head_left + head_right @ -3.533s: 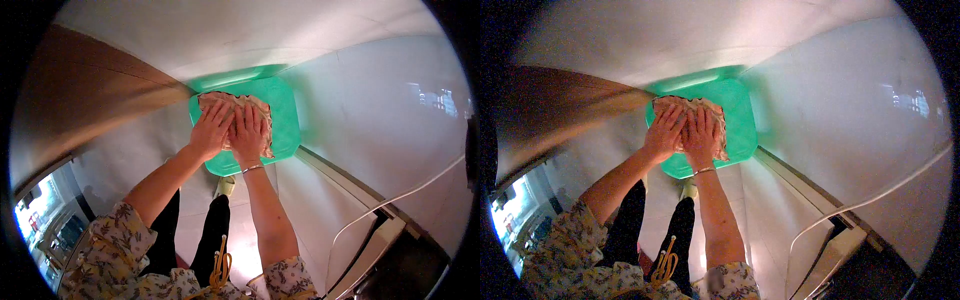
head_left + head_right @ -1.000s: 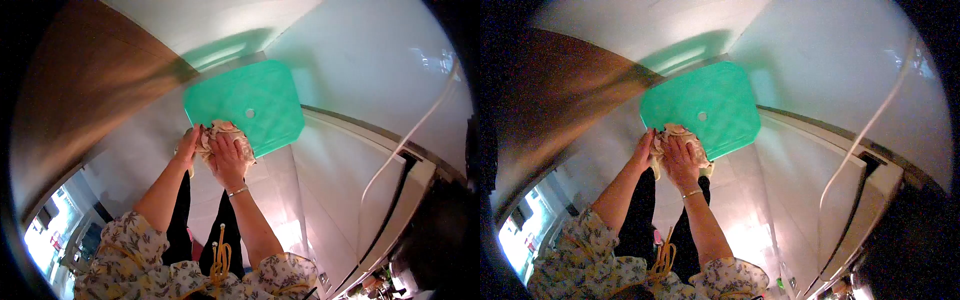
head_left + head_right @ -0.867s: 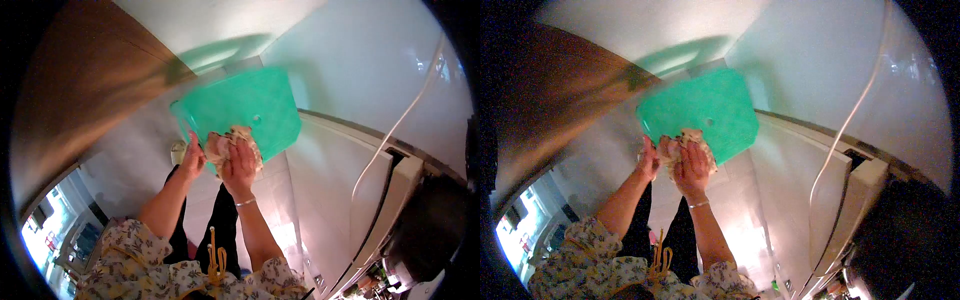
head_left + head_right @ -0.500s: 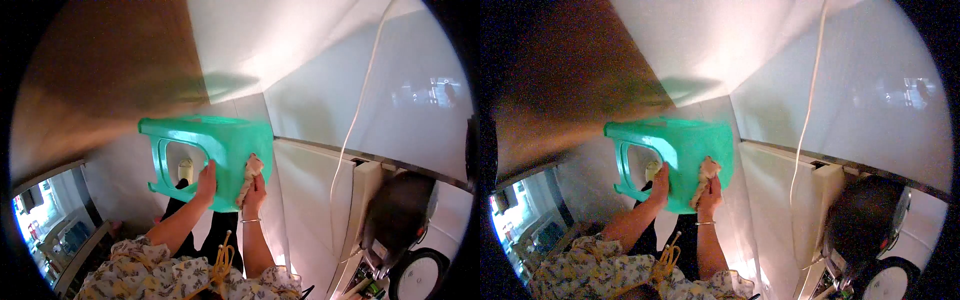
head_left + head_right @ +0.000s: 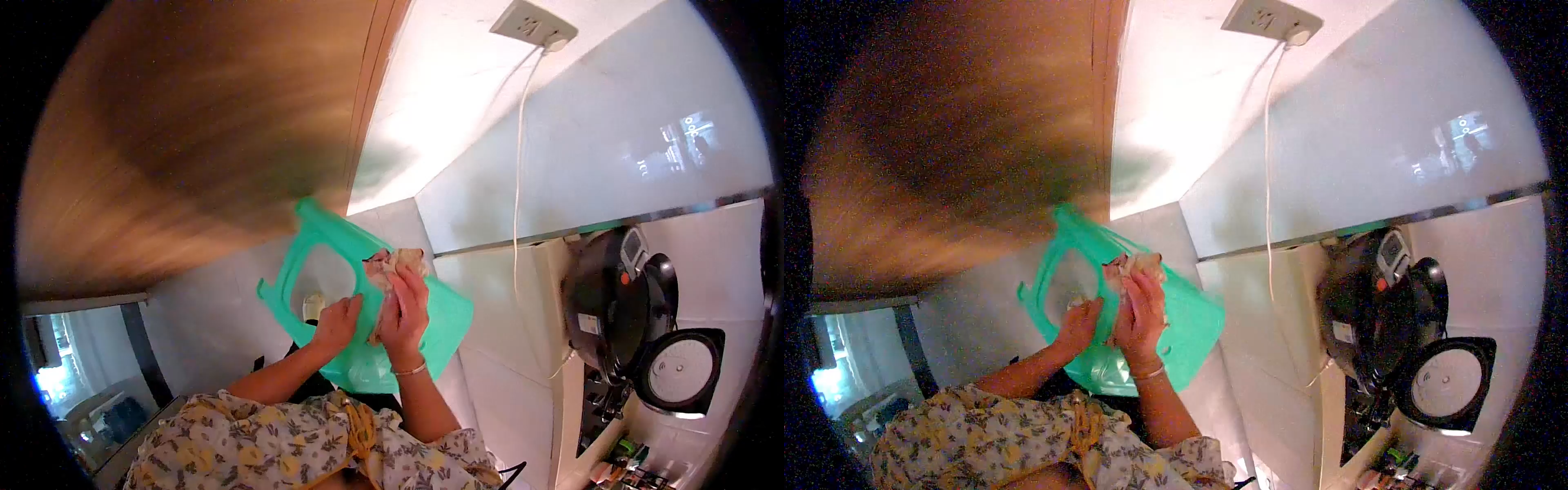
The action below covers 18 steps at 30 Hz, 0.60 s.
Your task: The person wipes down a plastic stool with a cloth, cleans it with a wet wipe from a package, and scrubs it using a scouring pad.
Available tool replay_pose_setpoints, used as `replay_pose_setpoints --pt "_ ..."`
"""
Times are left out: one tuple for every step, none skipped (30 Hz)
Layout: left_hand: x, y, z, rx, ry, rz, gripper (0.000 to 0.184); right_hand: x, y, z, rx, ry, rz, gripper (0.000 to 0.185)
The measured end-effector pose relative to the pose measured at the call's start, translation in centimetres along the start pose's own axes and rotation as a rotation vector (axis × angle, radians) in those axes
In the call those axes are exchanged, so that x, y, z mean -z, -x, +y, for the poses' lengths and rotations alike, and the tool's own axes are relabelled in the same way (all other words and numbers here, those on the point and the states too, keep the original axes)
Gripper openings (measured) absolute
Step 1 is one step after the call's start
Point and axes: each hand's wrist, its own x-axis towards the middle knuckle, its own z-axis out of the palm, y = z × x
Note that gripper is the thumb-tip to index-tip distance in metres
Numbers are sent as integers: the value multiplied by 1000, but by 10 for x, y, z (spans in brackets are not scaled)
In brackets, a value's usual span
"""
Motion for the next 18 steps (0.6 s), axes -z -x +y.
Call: replay_pose_setpoints --pt "1 6 4 76 -4 -114 42 8 -8 -1 19 -8 8 23" --pt "0 13 7 158 -9 -227 43 15 -14 0 -27 79 -83 20" --pt "-1 20 9 152 -15 -211 43 22 -18 0 -76 167 -174 17" --pt "-4 29 13 166 -86 -256 39 30 -19 6 -93 192 -218 16" --pt "-9 36 18 183 -156 -303 36 37 -22 16 -81 180 -216 16" --pt "-5 42 38 182 -168 -289 36 46 -24 26 -101 79 -292 16" --pt "4 52 58 241 -262 -305 41 56 -23 36 -129 -22 -367 17" --pt "10 57 76 295 -356 -326 47 66 -20 43 -264 -134 -496 27" --pt "13 61 84 292 -372 -328 47 77 -6 40 -267 -147 -487 27" --pt "21 63 88 239 -408 -362 48 87 13 30 -167 -211 -455 34" --pt "29 65 92 184 -442 -392 51 96 30 20 -59 -270 -421 43" --pt "35 70 97 180 -446 -386 51 107 48 10 27 -188 -374 44" --pt "42 76 101 63 -555 -439 49 116 66 0 114 -102 -328 46" --pt "46 81 105 -57 -663 -492 47 124 80 -12 13 -129 -329 44" --pt "50 83 110 -63 -664 -491 47 128 82 -18 15 -127 -324 44" --pt "55 84 115 -122 -688 -532 47 132 86 -23 -10 -141 -275 44" --pt "58 85 121 -181 -711 -574 46 137 88 -29 -36 -155 -226 44" --pt "61 88 131 -189 -710 -577 46 144 78 -34 -84 -185 -247 42"
